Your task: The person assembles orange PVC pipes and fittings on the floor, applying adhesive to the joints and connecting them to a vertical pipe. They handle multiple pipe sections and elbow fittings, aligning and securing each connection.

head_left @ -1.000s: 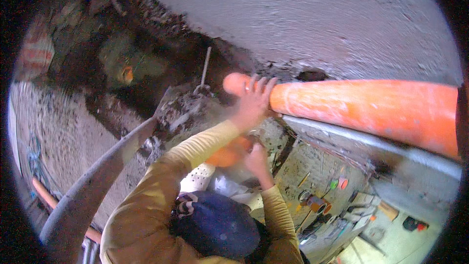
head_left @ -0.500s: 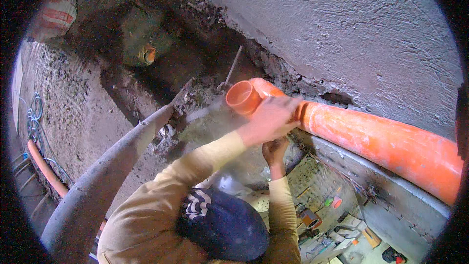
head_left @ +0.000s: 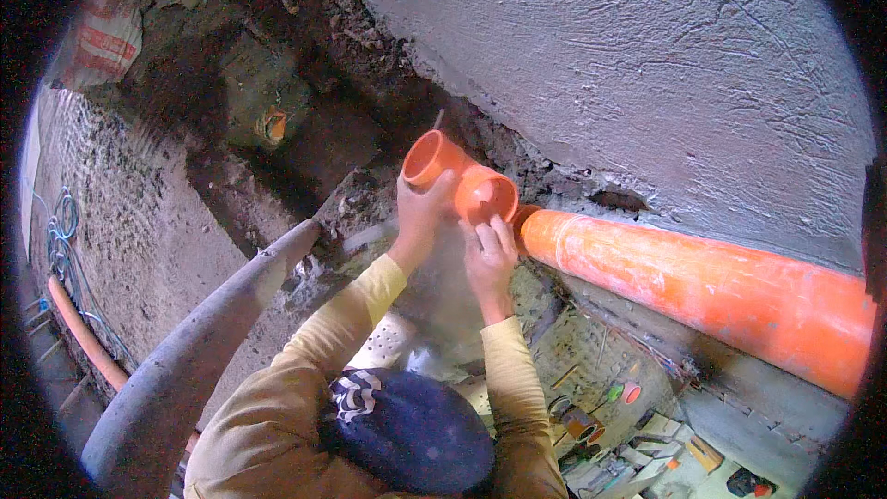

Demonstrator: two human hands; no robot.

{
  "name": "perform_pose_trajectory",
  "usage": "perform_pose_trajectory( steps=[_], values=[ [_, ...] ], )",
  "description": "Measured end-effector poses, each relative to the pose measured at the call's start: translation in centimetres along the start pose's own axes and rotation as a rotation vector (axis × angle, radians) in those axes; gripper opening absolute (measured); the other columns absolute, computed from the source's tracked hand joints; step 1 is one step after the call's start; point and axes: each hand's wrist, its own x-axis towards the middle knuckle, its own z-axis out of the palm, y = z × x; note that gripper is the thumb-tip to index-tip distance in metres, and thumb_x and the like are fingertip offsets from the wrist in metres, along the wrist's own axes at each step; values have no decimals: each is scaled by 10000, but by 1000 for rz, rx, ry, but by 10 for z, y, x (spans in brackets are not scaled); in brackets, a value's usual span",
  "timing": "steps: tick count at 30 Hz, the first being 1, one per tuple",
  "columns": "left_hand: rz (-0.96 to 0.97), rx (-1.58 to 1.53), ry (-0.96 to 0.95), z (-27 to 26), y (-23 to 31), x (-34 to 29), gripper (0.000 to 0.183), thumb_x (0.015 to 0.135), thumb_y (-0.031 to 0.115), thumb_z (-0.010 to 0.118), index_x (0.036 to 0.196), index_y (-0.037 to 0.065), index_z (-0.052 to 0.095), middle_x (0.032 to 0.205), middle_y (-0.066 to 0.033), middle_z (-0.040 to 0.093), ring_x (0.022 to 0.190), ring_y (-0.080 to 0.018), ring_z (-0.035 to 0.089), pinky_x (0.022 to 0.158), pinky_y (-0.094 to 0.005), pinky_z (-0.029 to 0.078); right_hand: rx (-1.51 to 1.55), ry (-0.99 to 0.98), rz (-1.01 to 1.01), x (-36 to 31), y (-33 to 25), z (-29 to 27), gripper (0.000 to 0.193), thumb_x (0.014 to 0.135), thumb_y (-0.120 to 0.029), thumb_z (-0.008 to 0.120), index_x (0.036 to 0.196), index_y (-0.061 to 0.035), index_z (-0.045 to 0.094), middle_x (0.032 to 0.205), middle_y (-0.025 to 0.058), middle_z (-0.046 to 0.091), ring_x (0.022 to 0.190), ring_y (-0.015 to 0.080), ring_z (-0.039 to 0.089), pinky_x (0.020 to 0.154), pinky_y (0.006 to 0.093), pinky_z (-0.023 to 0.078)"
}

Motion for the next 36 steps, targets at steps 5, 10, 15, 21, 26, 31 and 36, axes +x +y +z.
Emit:
perform_pose_trajectory(
  steps=[5,10,15,21,26,31,36],
  values=[
    [349,186,250,-26,-15,85,774,765,168,860,1389,0,434,1303,-153,593,1161,-228,610,983,-358,504,97,126,39,15,-19,-17,116,903,-46,719,998,18,702,1182,229,669,983,371,669,881,441,557],
    [330,532,577,-63,-13,138,902,686,282,889,1408,13,419,1339,-217,579,1239,-343,589,1066,-423,454,66,565,488,-42,-33,-52,458,918,-79,717,1314,34,515,1347,210,535,1154,317,596,994,424,508],
    [211,314,561,-100,-38,192,860,739,255,883,1402,-4,401,1320,-178,588,1195,-303,607,1030,-400,477,246,518,742,-43,-30,-35,816,920,-131,742,1524,27,216,1482,227,371,1295,350,497,1068,465,466],
    [185,-120,520,-84,-66,209,723,799,99,849,1380,18,426,1289,-132,604,1142,-235,623,986,-368,514,313,769,773,-14,-19,-7,819,918,-163,762,1520,37,243,1444,256,403,1302,362,499,1081,490,459],
    [352,239,461,-101,-82,216,709,747,80,869,1341,25,486,1303,-125,609,1166,-252,620,1009,-373,498,314,772,864,1,-24,-19,755,897,-143,783,1469,74,340,1448,283,446,1273,369,539,1093,489,453],
    [362,479,453,-177,-88,249,836,691,254,921,1357,30,468,1325,-172,608,1228,-326,600,1058,-423,467,563,843,820,21,-43,0,660,909,-130,770,1426,80,417,1418,272,504,1241,339,572,1068,464,475],
    [117,681,466,-81,-96,206,945,649,355,934,1382,43,427,1348,-229,590,1271,-380,576,1083,-452,456,603,853,873,23,-19,-13,686,914,-91,756,1455,81,371,1442,269,490,1309,342,531,1113,473,434]
  ],
)
